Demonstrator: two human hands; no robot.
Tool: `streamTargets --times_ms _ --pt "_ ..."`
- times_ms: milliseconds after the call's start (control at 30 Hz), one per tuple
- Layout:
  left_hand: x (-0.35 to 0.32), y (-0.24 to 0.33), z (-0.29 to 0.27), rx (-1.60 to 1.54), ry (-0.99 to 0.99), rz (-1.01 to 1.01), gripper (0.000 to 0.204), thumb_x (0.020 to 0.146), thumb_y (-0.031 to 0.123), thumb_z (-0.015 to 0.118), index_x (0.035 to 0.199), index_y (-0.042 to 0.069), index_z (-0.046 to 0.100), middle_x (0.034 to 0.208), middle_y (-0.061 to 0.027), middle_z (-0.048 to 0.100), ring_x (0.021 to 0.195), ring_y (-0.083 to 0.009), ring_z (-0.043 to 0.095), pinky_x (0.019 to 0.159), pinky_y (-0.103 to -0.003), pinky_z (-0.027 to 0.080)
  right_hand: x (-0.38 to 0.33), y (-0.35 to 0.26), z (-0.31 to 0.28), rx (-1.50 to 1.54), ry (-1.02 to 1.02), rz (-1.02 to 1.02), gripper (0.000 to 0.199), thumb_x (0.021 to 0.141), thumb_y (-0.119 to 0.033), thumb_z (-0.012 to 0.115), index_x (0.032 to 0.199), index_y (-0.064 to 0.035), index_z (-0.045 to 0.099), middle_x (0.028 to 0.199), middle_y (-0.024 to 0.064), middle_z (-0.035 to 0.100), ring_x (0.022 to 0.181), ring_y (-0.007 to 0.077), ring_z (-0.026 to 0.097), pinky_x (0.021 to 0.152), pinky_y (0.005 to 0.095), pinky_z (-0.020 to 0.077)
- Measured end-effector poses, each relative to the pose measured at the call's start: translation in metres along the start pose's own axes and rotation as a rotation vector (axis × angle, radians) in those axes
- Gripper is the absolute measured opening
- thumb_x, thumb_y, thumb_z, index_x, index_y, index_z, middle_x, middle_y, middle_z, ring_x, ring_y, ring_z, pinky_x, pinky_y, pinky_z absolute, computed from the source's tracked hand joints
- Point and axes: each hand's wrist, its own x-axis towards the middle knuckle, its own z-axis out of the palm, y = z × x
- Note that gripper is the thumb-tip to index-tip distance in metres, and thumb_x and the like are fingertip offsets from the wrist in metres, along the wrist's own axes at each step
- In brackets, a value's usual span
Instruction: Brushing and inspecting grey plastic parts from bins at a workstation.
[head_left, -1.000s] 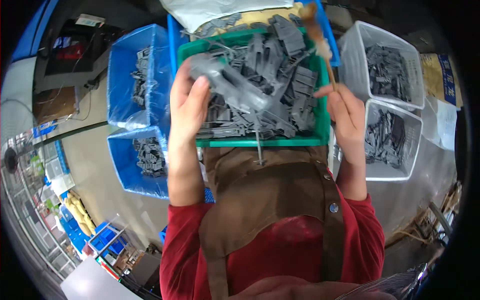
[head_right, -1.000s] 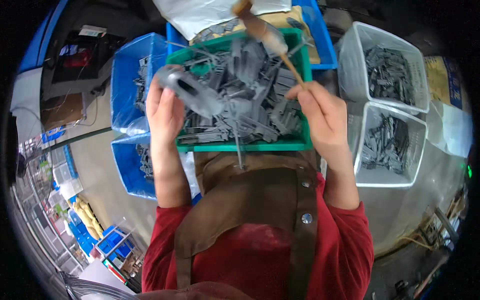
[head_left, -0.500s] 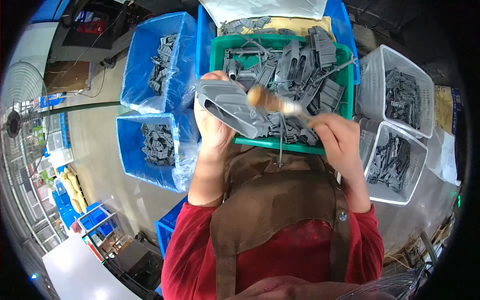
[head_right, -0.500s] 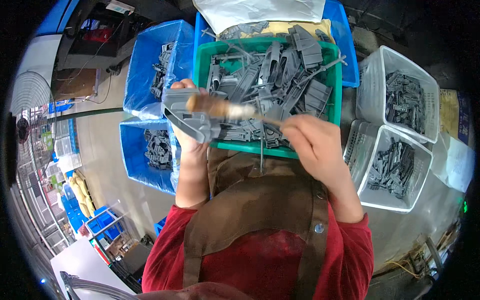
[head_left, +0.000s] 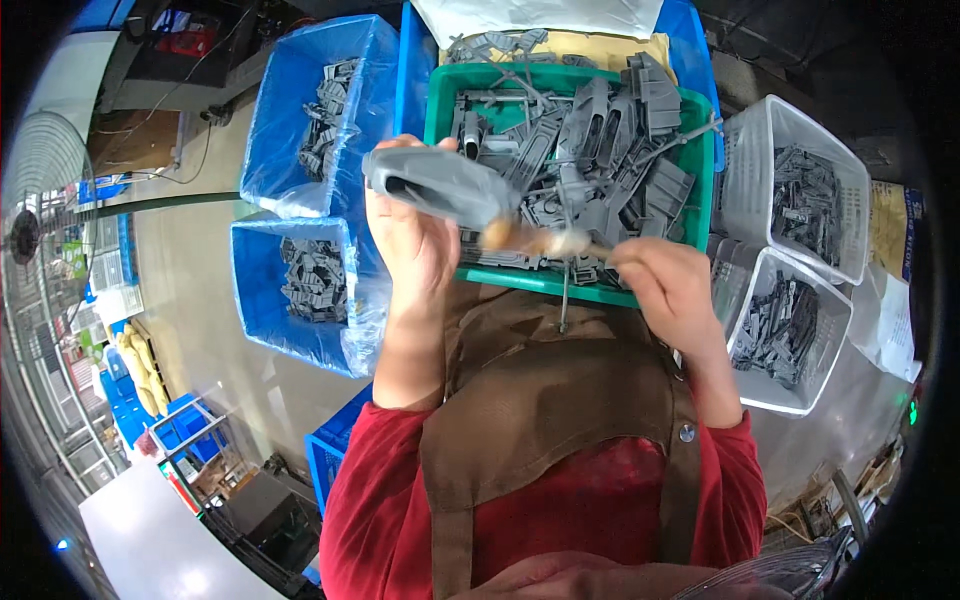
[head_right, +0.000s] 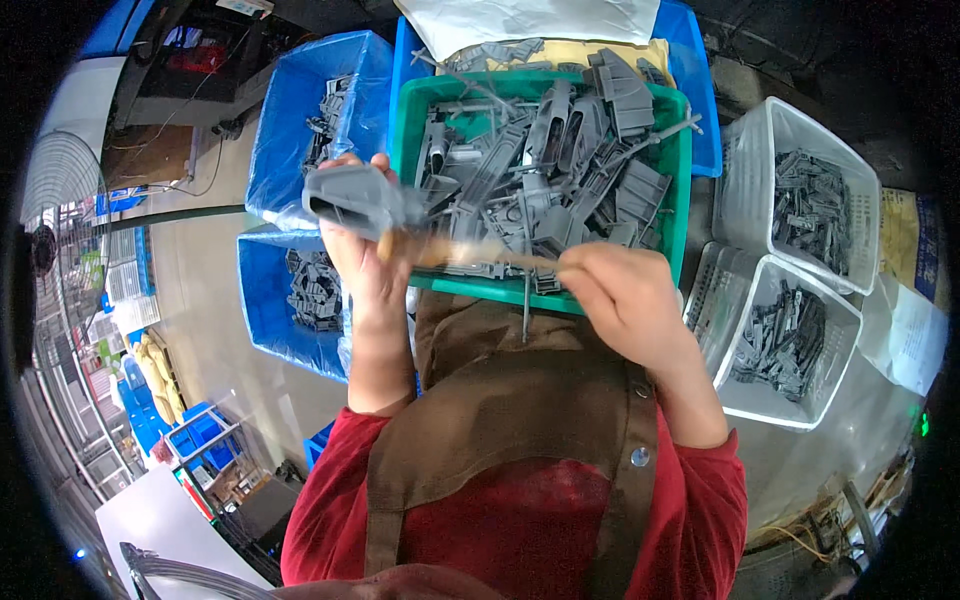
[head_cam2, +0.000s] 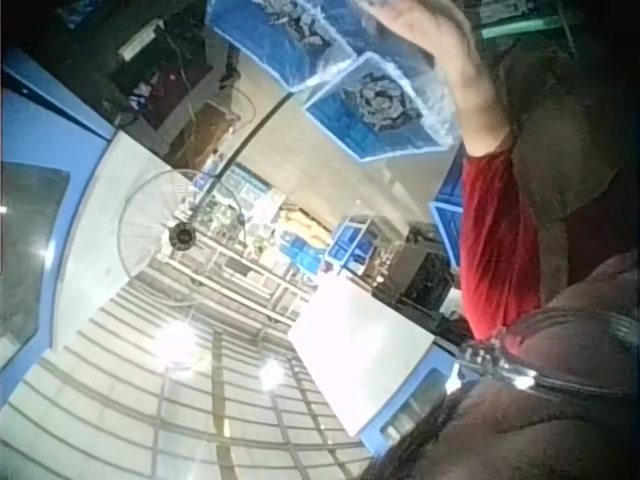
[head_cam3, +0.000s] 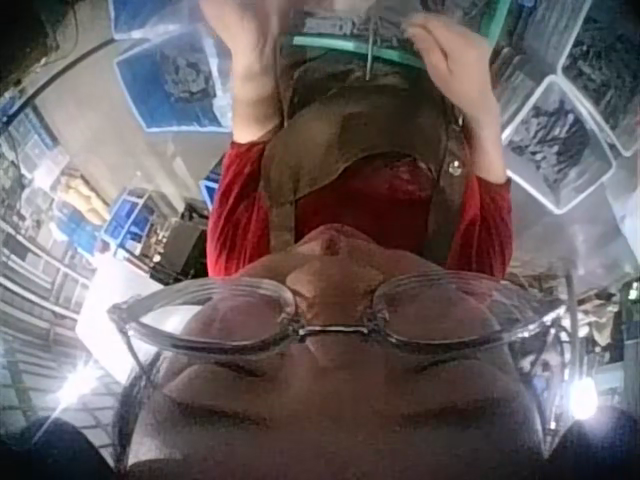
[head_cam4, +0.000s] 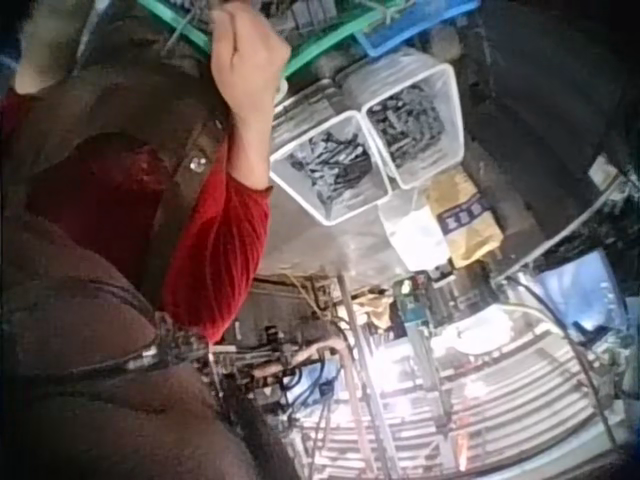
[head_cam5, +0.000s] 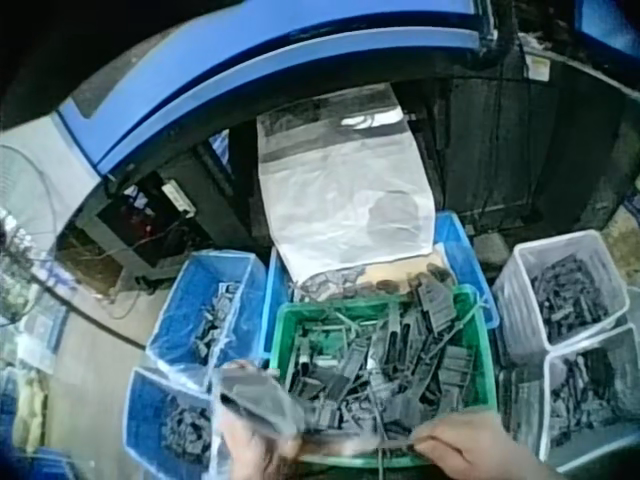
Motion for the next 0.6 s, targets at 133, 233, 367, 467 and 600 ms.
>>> streamTargets --times_ms 133,233,367,467,600 --pt "-0.012 -0.001 0.005 -0.02 -0.01 -0.081 0.039 0.086 0.022 0.063 0.116 0.004 0.046 0.114 -0.0108 0.053 0.11 -0.0292 0.052 0.098 -0.043 0.039 -0.001 -0.001 -0.004 0.022 0.04 0.002 0.008 0.079 -0.003 0.057 0.082 0.0014 0.062 0.073 0.0119 0.061 0.062 0.0269 0.06 0.058 0.0316 0.0462" --pt "-0.016 -0.002 0.002 0.064 -0.002 -0.074 0.037 0.086 0.022 0.062 0.114 0.001 0.048 0.112 -0.0114 0.055 0.11 -0.0292 0.052 0.098 -0.043 0.038 0.01 -0.001 -0.009 -0.059 0.051 -0.043 0.009 0.08 -0.004 0.056 0.083 0.0022 0.062 0.073 0.0127 0.061 0.061 0.0254 0.059 0.057 0.0308 0.0455" --pt "-0.015 -0.001 -0.003 -0.023 -0.023 0.031 0.031 0.09 0.016 0.056 0.114 -0.001 0.047 0.112 -0.0132 0.055 0.11 -0.0296 0.052 0.098 -0.043 0.038 0.014 0.002 -0.017 -0.108 0.248 0.14 0.012 0.084 -0.005 0.053 0.082 0.0035 0.062 0.07 0.0125 0.06 0.055 0.0173 0.053 0.053 0.0278 0.0413" --pt "-0.013 0.004 -0.007 0.08 -0.011 0.043 0.031 0.09 0.016 0.055 0.114 -0.001 0.047 0.111 -0.0134 0.056 0.11 -0.0298 0.052 0.098 -0.042 0.038 0.014 -0.001 -0.022 -0.06 0.267 0.126 0.014 0.085 -0.007 0.053 0.082 0.0033 0.062 0.066 0.0099 0.057 0.053 0.0135 0.048 0.052 0.0257 0.0385" --pt "0.022 0.022 -0.027 0.505 0.158 0.144 0.022 0.088 0.01 0.054 0.109 0.002 0.052 0.104 -0.0105 0.058 0.095 -0.0186 0.056 0.085 -0.033 0.043 0.005 0.008 -0.027 -0.098 0.249 0.124 0.021 0.088 -0.013 0.05 0.083 0.0026 0.062 0.061 0.005 0.052 0.052 0.0097 0.043 0.049 0.0246 0.0332"
